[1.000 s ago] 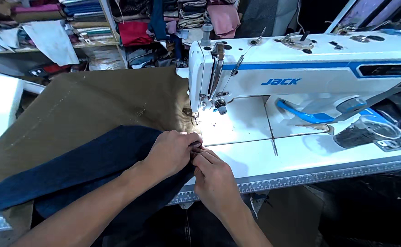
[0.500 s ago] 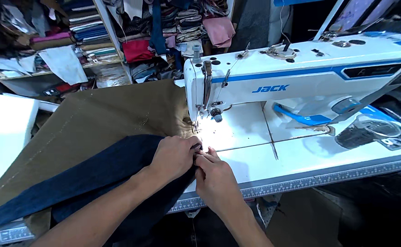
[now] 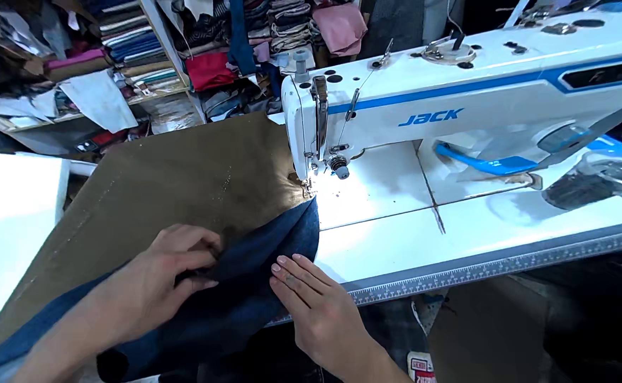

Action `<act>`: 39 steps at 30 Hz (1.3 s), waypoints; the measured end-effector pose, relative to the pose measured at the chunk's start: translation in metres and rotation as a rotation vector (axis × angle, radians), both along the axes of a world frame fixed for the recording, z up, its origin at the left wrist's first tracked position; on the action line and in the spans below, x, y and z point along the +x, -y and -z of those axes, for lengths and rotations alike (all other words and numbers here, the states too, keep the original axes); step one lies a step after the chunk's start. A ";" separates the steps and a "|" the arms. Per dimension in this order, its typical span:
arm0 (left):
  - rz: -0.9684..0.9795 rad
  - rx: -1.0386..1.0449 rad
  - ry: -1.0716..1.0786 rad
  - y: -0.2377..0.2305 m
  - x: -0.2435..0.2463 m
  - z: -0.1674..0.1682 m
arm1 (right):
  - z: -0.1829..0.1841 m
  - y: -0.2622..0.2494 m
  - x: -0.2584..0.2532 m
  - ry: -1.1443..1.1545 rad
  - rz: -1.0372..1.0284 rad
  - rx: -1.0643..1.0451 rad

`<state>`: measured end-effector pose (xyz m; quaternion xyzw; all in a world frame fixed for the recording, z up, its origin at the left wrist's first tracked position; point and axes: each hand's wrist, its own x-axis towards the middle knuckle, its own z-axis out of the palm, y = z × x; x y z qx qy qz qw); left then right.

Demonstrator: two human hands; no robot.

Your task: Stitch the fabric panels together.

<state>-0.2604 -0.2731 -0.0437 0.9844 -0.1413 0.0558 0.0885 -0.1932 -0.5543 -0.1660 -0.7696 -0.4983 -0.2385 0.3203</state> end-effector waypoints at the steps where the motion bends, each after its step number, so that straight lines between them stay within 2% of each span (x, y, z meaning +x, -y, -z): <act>1: 0.046 -0.138 0.056 0.004 -0.005 0.006 | 0.002 0.001 -0.001 0.003 0.010 0.019; 3: 0.011 -0.364 0.195 0.027 -0.016 0.022 | 0.006 0.001 -0.003 -0.007 0.031 0.067; 5: 0.068 -0.470 0.275 0.052 -0.015 0.040 | 0.009 0.004 -0.005 -0.032 0.045 0.115; 7: 0.091 -0.427 0.226 0.072 -0.008 0.048 | 0.012 0.009 -0.008 -0.048 0.053 0.156; 10: 0.027 -0.295 0.156 0.094 0.003 0.050 | 0.015 0.018 -0.008 -0.044 0.051 0.187; 15: 0.122 -0.209 0.412 0.097 0.023 0.065 | 0.014 0.016 -0.008 -0.018 0.051 0.190; 19: 0.234 -0.188 0.267 0.106 0.037 0.066 | 0.015 0.010 -0.013 -0.039 0.074 0.218; 29: 0.291 -0.372 0.098 0.102 0.054 0.060 | 0.015 0.006 -0.014 -0.063 0.086 0.248; 39: 0.262 -0.382 0.095 0.103 0.057 0.061 | 0.012 0.005 -0.015 -0.080 0.106 0.248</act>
